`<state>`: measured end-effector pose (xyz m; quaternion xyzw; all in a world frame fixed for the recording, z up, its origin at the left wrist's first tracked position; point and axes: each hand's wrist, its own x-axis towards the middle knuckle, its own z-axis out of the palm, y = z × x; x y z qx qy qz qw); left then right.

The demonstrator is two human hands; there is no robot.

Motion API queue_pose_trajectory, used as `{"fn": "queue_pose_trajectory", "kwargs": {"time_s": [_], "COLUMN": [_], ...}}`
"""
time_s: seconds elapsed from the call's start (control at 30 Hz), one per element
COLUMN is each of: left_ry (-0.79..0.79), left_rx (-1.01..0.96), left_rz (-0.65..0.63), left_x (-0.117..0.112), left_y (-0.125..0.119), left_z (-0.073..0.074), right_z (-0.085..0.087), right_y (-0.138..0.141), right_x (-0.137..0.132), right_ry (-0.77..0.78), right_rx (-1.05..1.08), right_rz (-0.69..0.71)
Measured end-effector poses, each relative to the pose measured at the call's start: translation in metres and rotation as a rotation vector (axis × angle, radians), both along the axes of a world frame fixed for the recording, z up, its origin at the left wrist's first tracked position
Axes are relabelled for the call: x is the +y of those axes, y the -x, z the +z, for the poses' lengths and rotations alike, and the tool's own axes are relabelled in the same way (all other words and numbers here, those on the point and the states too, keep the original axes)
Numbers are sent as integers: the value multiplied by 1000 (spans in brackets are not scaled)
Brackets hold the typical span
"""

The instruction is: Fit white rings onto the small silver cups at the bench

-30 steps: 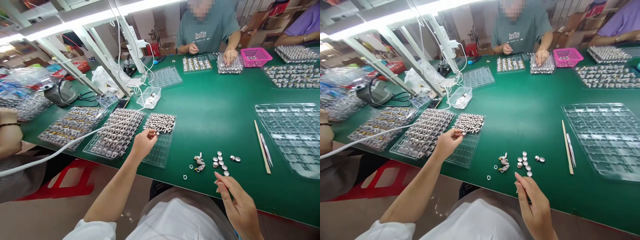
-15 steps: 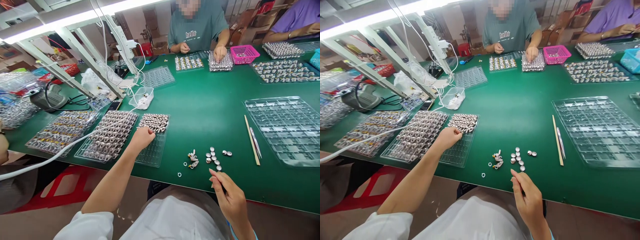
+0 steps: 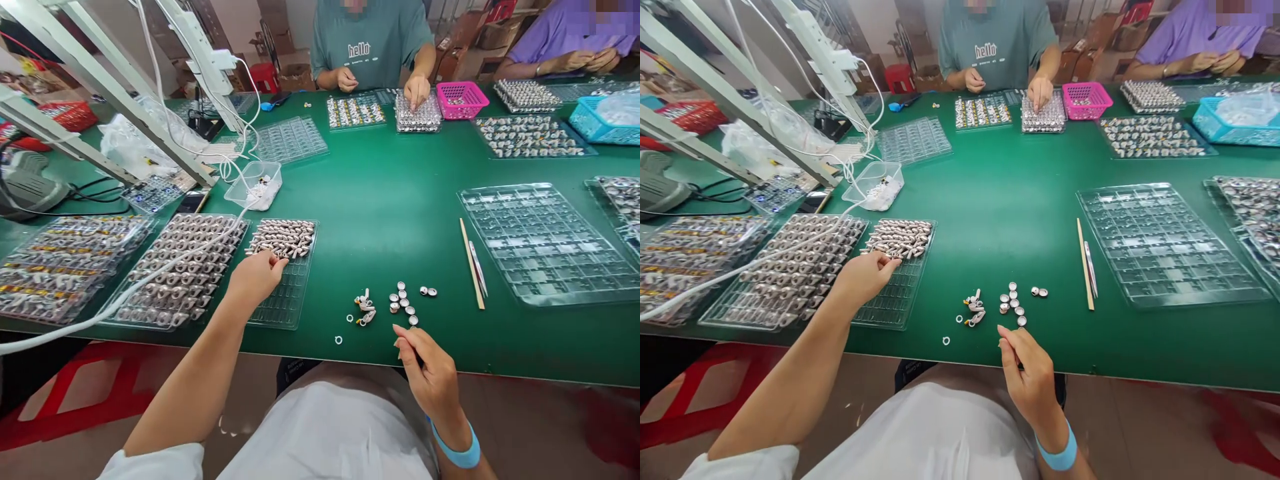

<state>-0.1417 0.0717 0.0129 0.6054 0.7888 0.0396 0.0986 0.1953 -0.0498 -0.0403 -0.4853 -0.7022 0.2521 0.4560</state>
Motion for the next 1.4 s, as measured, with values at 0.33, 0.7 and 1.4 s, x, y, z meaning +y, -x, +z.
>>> {"fn": "queue_pose_trajectory", "kwargs": {"time_s": [0.33, 0.7, 1.4], "left_ry": [-170, -202, 87], "left_rx": [-578, -631, -1350], "left_rz": [-574, -560, -391], "left_x": [-61, -59, -91], "left_y": [-99, -120, -136], "left_z": [-30, -37, -9], "right_z": [19, 23, 29], "right_y": [16, 52, 27], "right_x": [15, 49, -3], "right_ry": [-38, 70, 254], "right_rx": [-164, -610, 205], "right_rz": [19, -11, -144]}}
